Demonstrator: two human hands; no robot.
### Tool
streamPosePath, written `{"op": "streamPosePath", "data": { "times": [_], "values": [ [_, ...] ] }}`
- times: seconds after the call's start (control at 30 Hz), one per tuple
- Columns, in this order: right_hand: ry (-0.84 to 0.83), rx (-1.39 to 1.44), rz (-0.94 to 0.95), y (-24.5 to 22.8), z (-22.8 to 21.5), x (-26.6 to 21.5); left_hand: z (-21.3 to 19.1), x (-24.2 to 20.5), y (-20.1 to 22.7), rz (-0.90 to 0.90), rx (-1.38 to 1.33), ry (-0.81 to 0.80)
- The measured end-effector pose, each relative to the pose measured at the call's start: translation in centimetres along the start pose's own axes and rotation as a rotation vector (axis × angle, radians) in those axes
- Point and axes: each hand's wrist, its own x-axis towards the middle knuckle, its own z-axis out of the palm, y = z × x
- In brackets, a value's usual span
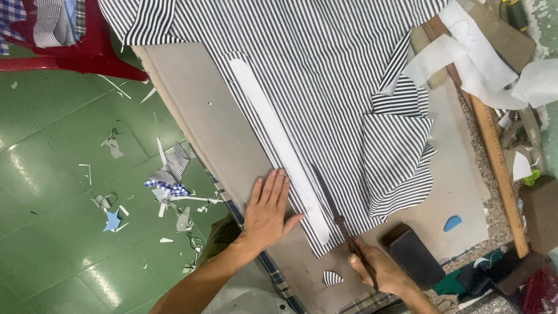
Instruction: The person cuts a long strip from a striped fabric using shears, guided by a white paper pattern. After cutting, they place the strip on the table and iron it flat with a steam iron. The person then trims the edges of the ironed strip and continues ironing.
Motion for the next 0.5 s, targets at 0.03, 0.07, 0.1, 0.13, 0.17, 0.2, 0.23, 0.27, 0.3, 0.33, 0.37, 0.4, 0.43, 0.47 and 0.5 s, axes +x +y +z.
{"op": "streamPosePath", "data": {
  "times": [0.03, 0.07, 0.1, 0.13, 0.17, 0.2, 0.23, 0.27, 0.3, 0.33, 0.37, 0.4, 0.43, 0.47, 0.5],
  "values": [
    [0.002, -0.001, 0.001, -0.8, -0.7, -0.6, -0.4, 0.3, -0.5, 0.001, -0.002, 0.002],
    [-0.076, 0.048, 0.009, -1.7, -1.4, -1.1, -0.7, 0.6, -1.0, -0.004, -0.016, 0.055],
    [-0.155, 0.097, 0.017, -2.6, -2.0, -1.6, -1.1, 0.9, -1.6, -0.009, -0.031, 0.107],
    [-0.155, 0.095, 0.018, -2.4, -2.1, -1.1, -1.6, 1.7, -2.5, -0.011, -0.032, 0.108],
    [-0.131, 0.090, -0.025, -2.2, -2.2, -0.5, -2.0, 2.4, -3.4, -0.022, -0.014, 0.137],
    [-0.107, 0.086, -0.068, -1.9, -2.3, 0.0, -2.4, 3.1, -4.3, -0.031, 0.005, 0.165],
    [-0.107, 0.084, -0.067, -2.3, -2.3, 0.7, -2.2, 3.6, -4.7, -0.031, 0.003, 0.166],
    [-0.185, 0.637, 0.024, -2.7, -2.3, 1.4, -2.1, 4.0, -5.3, -0.036, 0.060, 0.155],
    [-0.255, 1.188, 0.119, -3.1, -2.3, 2.2, -1.9, 4.5, -5.8, -0.041, 0.116, 0.143],
    [-0.256, 1.186, 0.118, -3.8, -2.6, 2.4, -2.2, 4.5, -5.8, -0.043, 0.117, 0.144],
    [-0.184, 0.719, 0.027, -4.5, -3.0, 2.6, -2.4, 4.6, -5.8, -0.045, 0.129, 0.089],
    [-0.108, 0.253, -0.060, -5.2, -3.2, 2.7, -2.7, 4.7, -5.8, -0.045, 0.139, 0.032],
    [-0.108, 0.253, -0.058, -5.9, -3.4, 2.9, -2.7, 4.8, -5.9, -0.045, 0.138, 0.031],
    [-0.119, 0.282, -0.097, -6.5, -3.6, 3.0, -2.6, 4.8, -5.9, -0.042, 0.125, 0.025],
    [-0.130, 0.311, -0.135, -7.1, -3.8, 3.1, -2.6, 4.8, -5.9, -0.038, 0.113, 0.020]
  ]
}}
